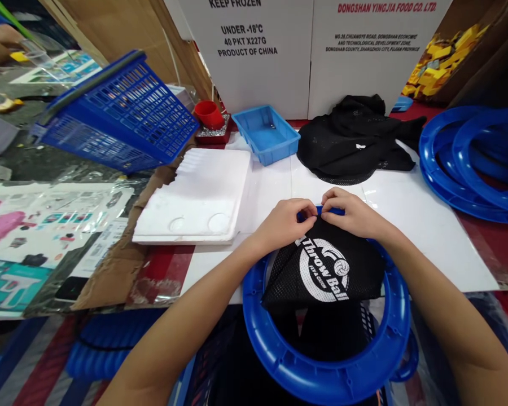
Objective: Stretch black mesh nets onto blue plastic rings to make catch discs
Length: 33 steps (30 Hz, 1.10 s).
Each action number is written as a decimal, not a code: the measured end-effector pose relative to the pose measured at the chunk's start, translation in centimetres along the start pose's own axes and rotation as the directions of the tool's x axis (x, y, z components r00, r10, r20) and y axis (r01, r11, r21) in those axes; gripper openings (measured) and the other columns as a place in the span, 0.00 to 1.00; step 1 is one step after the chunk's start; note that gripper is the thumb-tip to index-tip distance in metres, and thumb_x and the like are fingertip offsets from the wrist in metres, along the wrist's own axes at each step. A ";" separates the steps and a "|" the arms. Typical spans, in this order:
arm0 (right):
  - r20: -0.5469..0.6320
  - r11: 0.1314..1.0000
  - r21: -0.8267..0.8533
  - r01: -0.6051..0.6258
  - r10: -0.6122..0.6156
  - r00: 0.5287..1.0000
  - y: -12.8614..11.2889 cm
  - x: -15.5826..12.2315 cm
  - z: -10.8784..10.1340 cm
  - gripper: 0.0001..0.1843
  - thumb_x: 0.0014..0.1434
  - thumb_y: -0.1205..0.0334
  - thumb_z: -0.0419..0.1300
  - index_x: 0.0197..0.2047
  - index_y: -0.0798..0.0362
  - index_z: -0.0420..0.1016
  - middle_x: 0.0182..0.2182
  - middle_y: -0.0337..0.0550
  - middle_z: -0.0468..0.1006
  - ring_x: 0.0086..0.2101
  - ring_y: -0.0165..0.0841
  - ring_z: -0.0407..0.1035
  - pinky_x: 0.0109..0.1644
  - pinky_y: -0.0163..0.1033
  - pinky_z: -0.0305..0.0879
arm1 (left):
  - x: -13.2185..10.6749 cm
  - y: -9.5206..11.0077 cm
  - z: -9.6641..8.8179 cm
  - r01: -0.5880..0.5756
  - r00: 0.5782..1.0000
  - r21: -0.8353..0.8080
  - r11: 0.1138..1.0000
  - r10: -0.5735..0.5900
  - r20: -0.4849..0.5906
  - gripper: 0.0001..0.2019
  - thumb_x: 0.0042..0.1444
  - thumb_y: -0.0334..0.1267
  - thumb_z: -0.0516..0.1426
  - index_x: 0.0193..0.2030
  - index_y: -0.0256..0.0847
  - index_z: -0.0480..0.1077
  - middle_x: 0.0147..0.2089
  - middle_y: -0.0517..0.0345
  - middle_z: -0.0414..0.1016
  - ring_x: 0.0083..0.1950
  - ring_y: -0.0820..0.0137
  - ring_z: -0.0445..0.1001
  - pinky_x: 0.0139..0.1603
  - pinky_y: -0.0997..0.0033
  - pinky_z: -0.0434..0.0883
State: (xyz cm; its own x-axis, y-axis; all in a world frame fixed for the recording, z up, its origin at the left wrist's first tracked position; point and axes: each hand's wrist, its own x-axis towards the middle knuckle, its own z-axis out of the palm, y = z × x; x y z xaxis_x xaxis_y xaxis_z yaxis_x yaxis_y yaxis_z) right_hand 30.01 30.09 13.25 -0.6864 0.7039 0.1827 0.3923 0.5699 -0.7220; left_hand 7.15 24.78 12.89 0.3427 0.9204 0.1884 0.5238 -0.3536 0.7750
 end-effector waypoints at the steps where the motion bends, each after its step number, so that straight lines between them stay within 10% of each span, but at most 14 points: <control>1: -0.004 1.000 -0.004 -0.005 0.005 1.000 0.0 0.0 0.0 0.07 0.66 0.60 0.63 0.37 0.51 0.81 0.46 0.46 0.76 0.47 0.39 0.74 0.56 0.47 0.69 | 0.0 0.0 0.0 0.007 1.000 -0.004 1.000 -0.007 -0.001 0.04 0.62 0.31 0.61 0.41 0.42 0.78 0.40 0.58 0.83 0.40 0.68 0.79 0.43 0.66 0.72; 24: -0.069 0.999 -0.050 -0.016 0.013 0.998 0.4 0.8 1.3 0.04 0.59 0.65 0.62 0.31 0.52 0.77 0.39 0.43 0.75 0.41 0.37 0.72 0.49 0.44 0.68 | 0.0 0.3 -0.2 -0.085 0.995 0.209 0.974 0.072 0.066 0.07 0.62 0.31 0.57 0.40 0.43 0.77 0.41 0.57 0.81 0.43 0.64 0.78 0.48 0.62 0.72; 33: -0.079 0.999 -0.048 0.019 -0.023 0.997 0.1 -0.5 -2.8 0.10 0.70 0.53 0.62 0.46 0.49 0.81 0.47 0.48 0.81 0.48 0.43 0.75 0.54 0.49 0.73 | -0.5 0.4 -0.3 -0.022 0.999 0.531 0.847 0.001 0.040 0.11 0.71 0.39 0.54 0.52 0.41 0.77 0.47 0.49 0.81 0.45 0.59 0.80 0.45 0.62 0.74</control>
State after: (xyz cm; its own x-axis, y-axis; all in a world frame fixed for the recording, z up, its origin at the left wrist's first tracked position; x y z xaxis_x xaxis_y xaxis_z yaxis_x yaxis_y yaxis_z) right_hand 32.07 31.03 14.91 -0.6450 0.7218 0.2512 0.4077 0.6029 -0.6857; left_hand 6.92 24.22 13.24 0.3744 0.9125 0.1647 0.8503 -0.4088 0.3314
